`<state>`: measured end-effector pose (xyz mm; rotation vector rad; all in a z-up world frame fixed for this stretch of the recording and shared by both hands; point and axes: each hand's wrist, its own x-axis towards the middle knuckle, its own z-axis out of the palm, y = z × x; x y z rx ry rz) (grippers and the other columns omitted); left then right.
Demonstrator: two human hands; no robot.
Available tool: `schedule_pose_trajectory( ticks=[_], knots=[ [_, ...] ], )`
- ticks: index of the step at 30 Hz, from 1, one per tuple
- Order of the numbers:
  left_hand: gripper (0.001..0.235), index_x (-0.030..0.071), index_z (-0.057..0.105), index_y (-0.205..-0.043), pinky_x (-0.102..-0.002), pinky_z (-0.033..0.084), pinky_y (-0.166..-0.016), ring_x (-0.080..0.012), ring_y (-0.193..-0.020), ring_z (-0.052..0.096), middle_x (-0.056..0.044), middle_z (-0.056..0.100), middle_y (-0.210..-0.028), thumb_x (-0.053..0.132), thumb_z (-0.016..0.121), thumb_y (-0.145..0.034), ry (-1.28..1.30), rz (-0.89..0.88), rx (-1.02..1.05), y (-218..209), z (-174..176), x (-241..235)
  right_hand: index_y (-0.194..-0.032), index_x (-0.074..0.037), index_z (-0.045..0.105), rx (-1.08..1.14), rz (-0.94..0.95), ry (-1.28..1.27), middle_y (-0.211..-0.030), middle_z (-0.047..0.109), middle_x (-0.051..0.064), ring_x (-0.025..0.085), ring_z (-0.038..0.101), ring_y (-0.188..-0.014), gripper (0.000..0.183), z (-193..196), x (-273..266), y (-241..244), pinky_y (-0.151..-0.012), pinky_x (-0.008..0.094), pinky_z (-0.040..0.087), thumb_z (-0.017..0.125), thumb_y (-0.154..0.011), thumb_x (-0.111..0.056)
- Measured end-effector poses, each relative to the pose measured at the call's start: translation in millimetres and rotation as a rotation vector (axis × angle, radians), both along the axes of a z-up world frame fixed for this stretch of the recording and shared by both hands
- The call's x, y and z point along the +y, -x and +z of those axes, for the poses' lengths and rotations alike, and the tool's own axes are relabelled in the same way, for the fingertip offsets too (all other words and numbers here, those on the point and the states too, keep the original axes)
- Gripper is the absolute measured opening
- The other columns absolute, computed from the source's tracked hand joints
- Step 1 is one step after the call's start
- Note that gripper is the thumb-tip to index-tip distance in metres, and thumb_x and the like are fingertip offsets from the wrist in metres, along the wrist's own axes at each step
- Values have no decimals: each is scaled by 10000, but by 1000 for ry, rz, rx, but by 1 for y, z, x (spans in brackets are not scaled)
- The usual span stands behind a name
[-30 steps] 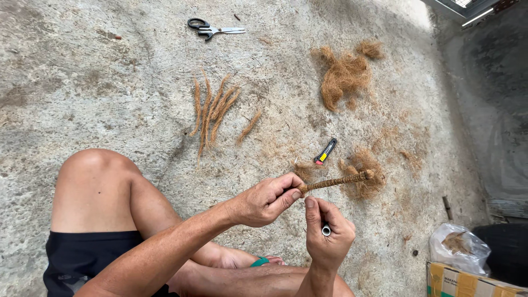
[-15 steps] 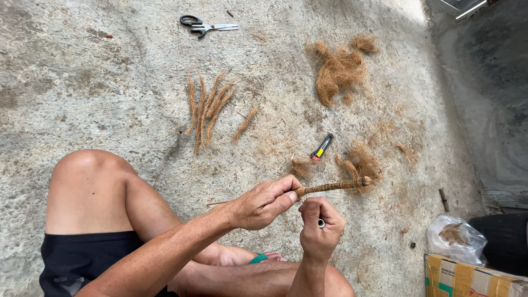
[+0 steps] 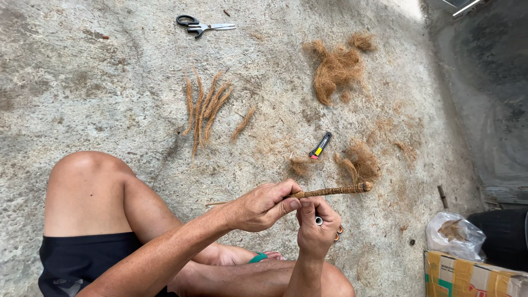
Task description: The person sits on a concrete floor and wraps brown fibrous material around a thin wooden stick using a thin wire. They hold the stick in one hand and wrap the wire with the other, occasionally adjusting the position of the stick and the fiber.
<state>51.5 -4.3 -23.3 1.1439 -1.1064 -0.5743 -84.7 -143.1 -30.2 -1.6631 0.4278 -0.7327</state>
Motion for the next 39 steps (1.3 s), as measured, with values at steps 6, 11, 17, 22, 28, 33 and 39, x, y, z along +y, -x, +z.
schedule_pose_trajectory(
  ticks=[6, 11, 17, 22, 28, 33, 39],
  knots=[
    [232, 51, 615, -1148, -366, 535, -699, -213, -796, 671, -95, 669, -858, 260, 524, -1104, 82, 65, 35, -6, -3, -14, -779, -9, 606, -17, 21, -68, -612, 499, -36, 26, 370, -523, 330, 5, 0, -4, -462, 226, 251, 607, -1061, -182],
    [236, 63, 653, -1144, -355, 513, -646, -180, -705, 613, -91, 643, -775, 264, 550, -1076, -44, -39, 50, -13, 9, -23, -721, -46, 546, -73, -42, -9, -603, 492, -31, 24, 371, -531, 384, 12, -5, -5, -474, 227, 258, 608, -1079, -169],
    [256, 62, 669, -1137, -388, 521, -670, -237, -734, 648, -115, 660, -813, 279, 551, -1071, -62, -30, -110, -23, 31, -35, -679, -67, 522, -20, -250, 333, -596, 484, -49, 23, 371, -547, 411, 20, -5, -1, -486, 240, 265, 661, -1057, -150],
    [236, 73, 689, -1073, -460, 531, -706, -338, -836, 692, -132, 712, -894, 273, 570, -1038, -151, 43, -297, -26, 47, -32, -712, -39, 571, 67, -321, 623, -572, 501, -20, 46, 374, -523, 343, 32, 9, 2, -477, 257, 311, 710, -1019, -101],
    [180, 76, 681, -955, -525, 531, -683, -371, -866, 705, -119, 731, -918, 224, 579, -970, -357, 104, -560, -32, 69, -28, -854, -54, 647, 166, -224, 755, -632, 642, 30, 88, 610, -516, 167, 62, 22, 1, -494, 268, 469, 748, -954, -141],
    [139, 46, 688, -926, -512, 550, -648, -371, -812, 714, -171, 721, -873, 158, 641, -859, -417, 106, -819, -33, 70, -20, -823, -62, 652, 250, -165, 937, -617, 627, 61, 161, 606, -512, 154, 83, 22, 1, -494, 324, 475, 787, -862, -127],
    [108, 25, 685, -873, -450, 576, -638, -289, -767, 720, -126, 711, -795, 121, 645, -847, -425, 19, -1090, -26, 58, 1, -771, -94, 675, 337, 148, 1070, -656, 689, 24, 134, 632, -534, 182, 92, -1, 3, -474, 318, 480, 816, -858, -171]
  ],
)
